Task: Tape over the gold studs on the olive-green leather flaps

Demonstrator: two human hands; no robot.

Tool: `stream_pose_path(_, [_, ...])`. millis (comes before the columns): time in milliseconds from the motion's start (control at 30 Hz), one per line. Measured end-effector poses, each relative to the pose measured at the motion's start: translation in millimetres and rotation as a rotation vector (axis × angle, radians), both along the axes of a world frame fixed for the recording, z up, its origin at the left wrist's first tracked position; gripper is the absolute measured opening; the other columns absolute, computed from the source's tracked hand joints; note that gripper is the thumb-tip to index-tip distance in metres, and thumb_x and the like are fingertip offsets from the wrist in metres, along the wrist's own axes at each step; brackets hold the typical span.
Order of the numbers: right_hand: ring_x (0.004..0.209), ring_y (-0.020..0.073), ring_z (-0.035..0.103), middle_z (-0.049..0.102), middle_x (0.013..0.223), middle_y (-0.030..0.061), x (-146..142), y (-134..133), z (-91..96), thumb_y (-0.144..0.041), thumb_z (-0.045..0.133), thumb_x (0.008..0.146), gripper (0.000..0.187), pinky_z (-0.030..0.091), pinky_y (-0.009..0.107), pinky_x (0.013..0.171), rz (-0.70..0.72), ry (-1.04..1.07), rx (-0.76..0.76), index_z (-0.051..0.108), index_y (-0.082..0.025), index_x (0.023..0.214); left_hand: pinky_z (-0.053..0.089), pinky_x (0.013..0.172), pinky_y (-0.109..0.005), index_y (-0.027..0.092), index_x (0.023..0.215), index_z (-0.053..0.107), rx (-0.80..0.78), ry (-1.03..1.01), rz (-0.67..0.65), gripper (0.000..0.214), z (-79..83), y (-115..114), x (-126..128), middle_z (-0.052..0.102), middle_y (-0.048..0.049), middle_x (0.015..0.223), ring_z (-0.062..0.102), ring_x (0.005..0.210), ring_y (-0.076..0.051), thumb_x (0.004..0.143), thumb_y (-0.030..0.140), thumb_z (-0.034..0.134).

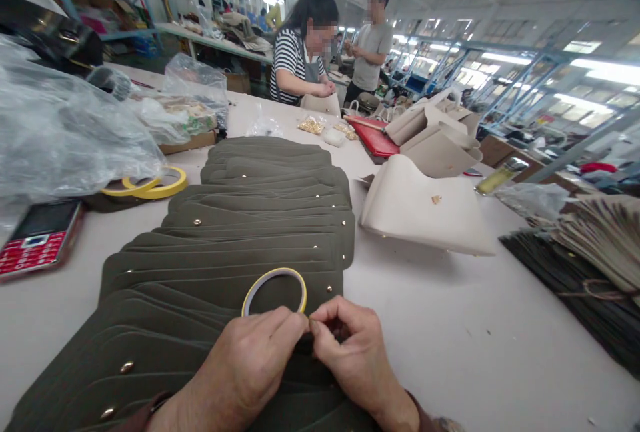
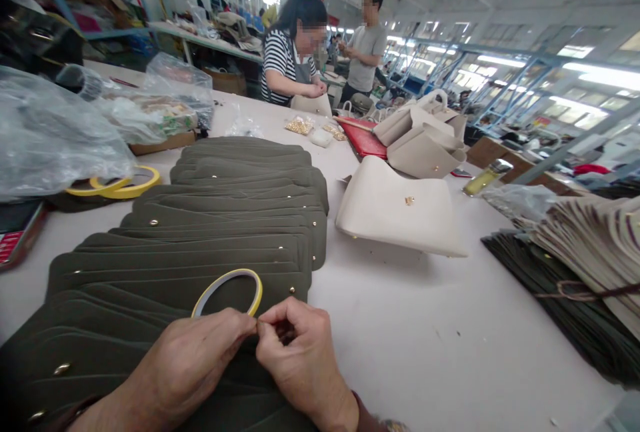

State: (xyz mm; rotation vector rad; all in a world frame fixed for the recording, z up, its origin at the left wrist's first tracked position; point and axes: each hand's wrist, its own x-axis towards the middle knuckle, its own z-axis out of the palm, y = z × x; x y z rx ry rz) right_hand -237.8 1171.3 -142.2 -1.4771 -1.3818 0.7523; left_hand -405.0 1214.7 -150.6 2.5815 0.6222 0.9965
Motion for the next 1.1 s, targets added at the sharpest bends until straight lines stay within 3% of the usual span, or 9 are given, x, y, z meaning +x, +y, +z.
stream_pose_path(67, [0.040, 0.0111, 0.056, 0.060, 0.048, -0.0014, 6, 4, -1.6, -0.026, 0.063, 0.075, 0.013, 0.042, 0.019, 0.041, -0.025, 0.244, -0.224, 0.062, -0.016, 0.066, 0.043, 0.055, -0.020, 0.020, 0.091, 0.053, -0.008, -0.064, -0.040, 0.023, 2.7, -1, 1, 0.058, 0.0026, 0.069, 0.056, 0.058, -0.010, 0.099, 0.012, 0.033])
stream_pose_path(167, [0.041, 0.0110, 0.057, 0.063, 0.050, -0.0001, 25, 12, -8.7, -0.039, 0.073, 0.071, 0.027, 0.046, 0.019, 0.043, -0.093, 0.421, -0.331, 0.065, -0.014, 0.072, 0.049, 0.062, -0.022, 0.018, 0.095, 0.054, 0.044, -0.037, 0.015, 0.019, 5.0, 1, 1, 0.063, 0.0004, 0.077, 0.060, 0.067, -0.012, 0.099, 0.013, 0.036])
stream_pose_path(300, [0.047, 0.0108, 0.060, 0.066, 0.057, 0.0016, 48, 17, -18.7, -0.048, 0.079, 0.068, 0.038, 0.051, 0.020, 0.049, -0.148, 0.391, -0.316, 0.071, -0.012, 0.078, 0.054, 0.059, -0.031, 0.018, 0.093, 0.057, 0.130, 0.320, 0.198, 0.016, 1.0, 10, 2, 0.066, -0.0050, 0.089, 0.062, 0.076, -0.021, 0.091, 0.007, 0.045])
stream_pose_path(467, [0.051, 0.0112, 0.060, 0.065, 0.059, 0.0012, 47, 16, -27.1, -0.047, 0.074, 0.075, 0.033, 0.052, 0.020, 0.050, -0.097, 0.257, -0.288, 0.071, -0.014, 0.077, 0.058, 0.067, -0.036, 0.018, 0.098, 0.060, 0.025, 0.528, 0.184, 0.021, -2.9, 12, 5, 0.064, -0.0058, 0.100, 0.062, 0.084, -0.024, 0.083, 0.003, 0.057])
stream_pose_path(700, [0.052, 0.0112, 0.057, 0.062, 0.060, -0.0004, 40, 21, -33.4, -0.036, 0.064, 0.085, 0.022, 0.049, 0.020, 0.050, -0.075, -0.025, -0.212, 0.068, -0.017, 0.077, 0.058, 0.068, -0.039, 0.019, 0.093, 0.060, -0.070, 0.584, 0.179, 0.017, 0.7, 12, 8, 0.062, -0.0038, 0.093, 0.060, 0.083, -0.024, 0.084, 0.005, 0.058])
stream_pose_path(867, [0.047, 0.0133, 0.058, 0.061, 0.056, -0.0044, 45, 19, -40.4, -0.042, 0.068, 0.082, 0.030, 0.048, 0.020, 0.042, -0.164, 0.093, -0.251, 0.060, -0.019, 0.100, 0.058, 0.067, -0.038, 0.019, 0.092, 0.061, -0.055, 0.571, 0.186, 0.017, 2.3, 12, 7, 0.062, -0.0036, 0.093, 0.060, 0.083, -0.024, 0.083, 0.005, 0.060])
stream_pose_path(967, [0.049, 0.0133, 0.060, 0.064, 0.059, -0.0016, 47, 12, -42.9, -0.045, 0.068, 0.081, 0.028, 0.051, 0.021, 0.045, -0.166, 0.211, -0.255, 0.060, -0.018, 0.087, 0.058, 0.065, -0.036, 0.019, 0.092, 0.061, -0.022, 0.535, 0.205, 0.020, 0.9, 11, 5, 0.063, -0.0029, 0.091, 0.060, 0.082, -0.023, 0.082, 0.002, 0.059])
stream_pose_path(1100, [0.055, 0.0133, 0.061, 0.065, 0.063, 0.0012, 43, 7, -43.1, -0.040, 0.065, 0.084, 0.023, 0.051, 0.022, 0.052, -0.117, 0.089, -0.179, 0.069, -0.017, 0.082, 0.058, 0.065, -0.032, 0.018, 0.093, 0.061, 0.102, 0.380, 0.282, 0.020, -3.3, 13, 3, 0.064, -0.0060, 0.097, 0.060, 0.084, -0.022, 0.084, 0.001, 0.053])
